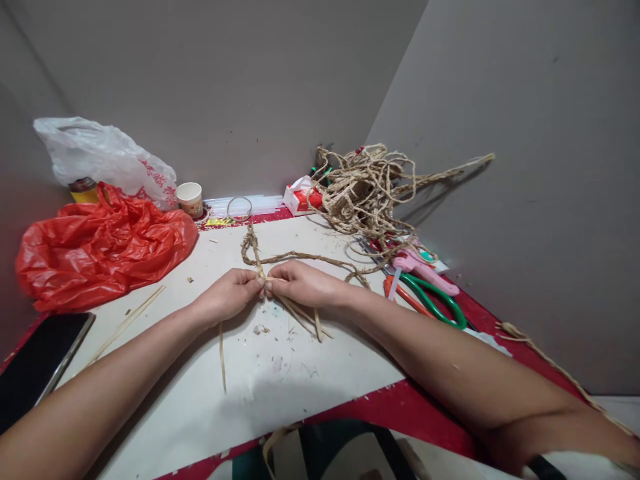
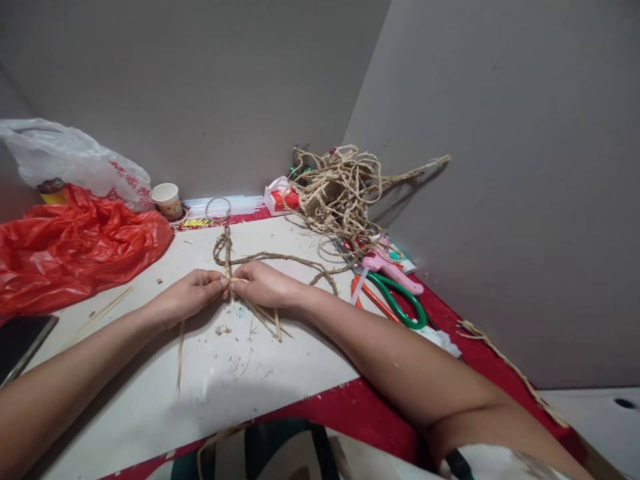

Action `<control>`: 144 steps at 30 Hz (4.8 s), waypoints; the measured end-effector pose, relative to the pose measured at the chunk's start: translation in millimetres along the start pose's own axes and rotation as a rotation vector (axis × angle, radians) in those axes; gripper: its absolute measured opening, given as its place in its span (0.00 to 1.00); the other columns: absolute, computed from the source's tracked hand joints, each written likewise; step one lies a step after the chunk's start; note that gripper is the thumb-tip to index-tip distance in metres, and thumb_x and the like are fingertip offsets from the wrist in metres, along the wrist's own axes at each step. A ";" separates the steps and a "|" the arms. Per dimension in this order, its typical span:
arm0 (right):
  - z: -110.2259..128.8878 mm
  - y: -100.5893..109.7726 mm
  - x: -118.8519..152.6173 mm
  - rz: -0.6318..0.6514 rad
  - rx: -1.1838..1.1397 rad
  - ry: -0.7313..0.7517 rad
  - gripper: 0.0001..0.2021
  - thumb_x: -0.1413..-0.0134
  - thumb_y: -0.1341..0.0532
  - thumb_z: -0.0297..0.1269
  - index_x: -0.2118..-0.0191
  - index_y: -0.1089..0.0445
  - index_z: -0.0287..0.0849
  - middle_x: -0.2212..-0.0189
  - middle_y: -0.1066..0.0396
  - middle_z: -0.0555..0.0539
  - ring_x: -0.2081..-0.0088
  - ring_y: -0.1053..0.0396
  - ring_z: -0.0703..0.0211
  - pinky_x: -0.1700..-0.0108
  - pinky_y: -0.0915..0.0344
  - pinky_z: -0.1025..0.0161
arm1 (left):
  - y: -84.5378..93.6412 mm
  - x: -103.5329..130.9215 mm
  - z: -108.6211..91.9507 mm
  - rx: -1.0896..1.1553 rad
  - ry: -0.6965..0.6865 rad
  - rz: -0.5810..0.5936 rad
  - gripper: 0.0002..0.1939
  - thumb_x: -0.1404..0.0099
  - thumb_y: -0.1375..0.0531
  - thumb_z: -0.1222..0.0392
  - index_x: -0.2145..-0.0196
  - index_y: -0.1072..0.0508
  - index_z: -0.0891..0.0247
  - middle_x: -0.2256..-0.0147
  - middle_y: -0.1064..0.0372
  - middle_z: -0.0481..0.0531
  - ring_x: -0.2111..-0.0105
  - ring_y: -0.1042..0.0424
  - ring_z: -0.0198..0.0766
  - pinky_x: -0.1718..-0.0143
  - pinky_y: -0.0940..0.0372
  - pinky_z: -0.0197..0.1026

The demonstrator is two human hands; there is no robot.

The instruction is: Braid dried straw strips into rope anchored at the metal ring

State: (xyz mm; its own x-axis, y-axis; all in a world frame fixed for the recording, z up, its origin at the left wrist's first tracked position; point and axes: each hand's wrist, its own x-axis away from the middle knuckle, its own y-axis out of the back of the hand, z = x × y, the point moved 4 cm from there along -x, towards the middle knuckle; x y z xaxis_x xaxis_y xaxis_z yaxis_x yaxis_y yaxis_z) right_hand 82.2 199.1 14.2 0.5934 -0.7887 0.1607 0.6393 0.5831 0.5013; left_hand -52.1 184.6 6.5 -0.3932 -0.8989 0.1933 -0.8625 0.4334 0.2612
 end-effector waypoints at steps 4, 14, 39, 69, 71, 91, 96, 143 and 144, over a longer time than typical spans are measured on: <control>7.8 -1.9 5.0 -0.098 0.396 0.067 0.12 0.43 0.46 0.34 0.76 0.35 0.37 0.80 0.39 0.51 0.77 0.47 0.67 0.73 0.52 0.67 | -2.6 1.4 4.7 0.022 0.117 -0.027 0.12 0.39 0.47 0.59 0.79 0.34 0.64 0.87 0.51 0.40 0.86 0.56 0.27 0.82 0.59 0.35; 25.0 -1.8 21.2 -0.078 0.565 0.041 0.16 0.39 0.50 0.38 0.74 0.33 0.38 0.76 0.32 0.45 0.76 0.43 0.65 0.72 0.52 0.65 | -6.2 3.3 4.6 0.135 0.147 -0.090 0.11 0.41 0.47 0.61 0.80 0.36 0.64 0.87 0.52 0.40 0.87 0.59 0.25 0.83 0.64 0.35; -10.8 -4.1 -4.0 0.152 -0.432 -0.192 0.15 0.40 0.47 0.43 0.74 0.38 0.38 0.88 0.49 0.58 0.88 0.58 0.73 0.87 0.62 0.71 | -12.1 6.8 0.0 0.355 0.130 0.050 0.11 0.41 0.42 0.54 0.74 0.33 0.64 0.87 0.58 0.38 0.86 0.62 0.25 0.84 0.65 0.34; -14.9 -23.3 18.0 -0.009 -0.905 -0.323 0.12 0.55 0.36 0.37 0.76 0.40 0.38 0.88 0.56 0.62 0.87 0.63 0.77 0.85 0.68 0.74 | -44.6 56.1 -43.5 -0.845 -0.348 -0.063 0.15 0.34 0.52 0.55 0.73 0.31 0.63 0.79 0.33 0.51 0.79 0.35 0.37 0.75 0.44 0.39; -14.4 -21.4 18.7 0.009 -0.918 -0.284 0.14 0.58 0.34 0.39 0.76 0.41 0.38 0.88 0.57 0.62 0.86 0.64 0.77 0.84 0.68 0.74 | -20.8 47.0 -45.9 -0.602 -0.286 -0.339 0.12 0.36 0.50 0.57 0.72 0.32 0.63 0.76 0.32 0.50 0.76 0.35 0.35 0.73 0.43 0.38; 5.1 -7.1 25.2 -0.226 0.576 0.045 0.13 0.39 0.49 0.37 0.70 0.32 0.39 0.75 0.32 0.47 0.74 0.42 0.64 0.70 0.51 0.65 | -11.2 -0.3 9.2 -0.006 0.066 -0.027 0.14 0.42 0.45 0.51 0.77 0.34 0.66 0.81 0.43 0.44 0.81 0.51 0.28 0.78 0.54 0.34; 13.1 -3.5 32.2 -0.170 0.650 0.022 0.15 0.38 0.51 0.39 0.70 0.31 0.39 0.74 0.30 0.44 0.74 0.42 0.63 0.70 0.53 0.64 | -14.0 2.4 6.8 0.024 0.037 -0.076 0.14 0.43 0.45 0.53 0.78 0.34 0.66 0.81 0.41 0.45 0.80 0.48 0.28 0.77 0.51 0.34; -10.8 -23.5 24.2 -0.069 -0.861 -0.302 0.15 0.45 0.42 0.38 0.79 0.41 0.39 0.91 0.54 0.60 0.89 0.63 0.74 0.89 0.66 0.73 | -32.3 38.1 -26.6 -1.126 -0.049 -0.092 0.18 0.33 0.56 0.58 0.60 0.30 0.65 0.74 0.30 0.57 0.75 0.32 0.43 0.73 0.45 0.41; -9.9 -24.7 24.9 -0.061 -0.885 -0.313 0.16 0.45 0.42 0.37 0.80 0.43 0.40 0.91 0.54 0.60 0.89 0.64 0.75 0.88 0.66 0.73 | -37.7 40.2 -24.3 -1.189 -0.042 -0.072 0.18 0.33 0.56 0.59 0.56 0.31 0.67 0.75 0.30 0.58 0.75 0.30 0.44 0.73 0.44 0.41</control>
State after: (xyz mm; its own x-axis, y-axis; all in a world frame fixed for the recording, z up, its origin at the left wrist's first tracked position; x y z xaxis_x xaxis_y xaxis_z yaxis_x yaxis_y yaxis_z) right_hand 86.1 167.0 -2.6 0.4704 -0.7641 0.4414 0.8806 0.3738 -0.2913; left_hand -27.6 133.7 27.5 -0.3847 -0.9156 0.1170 -0.0559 0.1496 0.9872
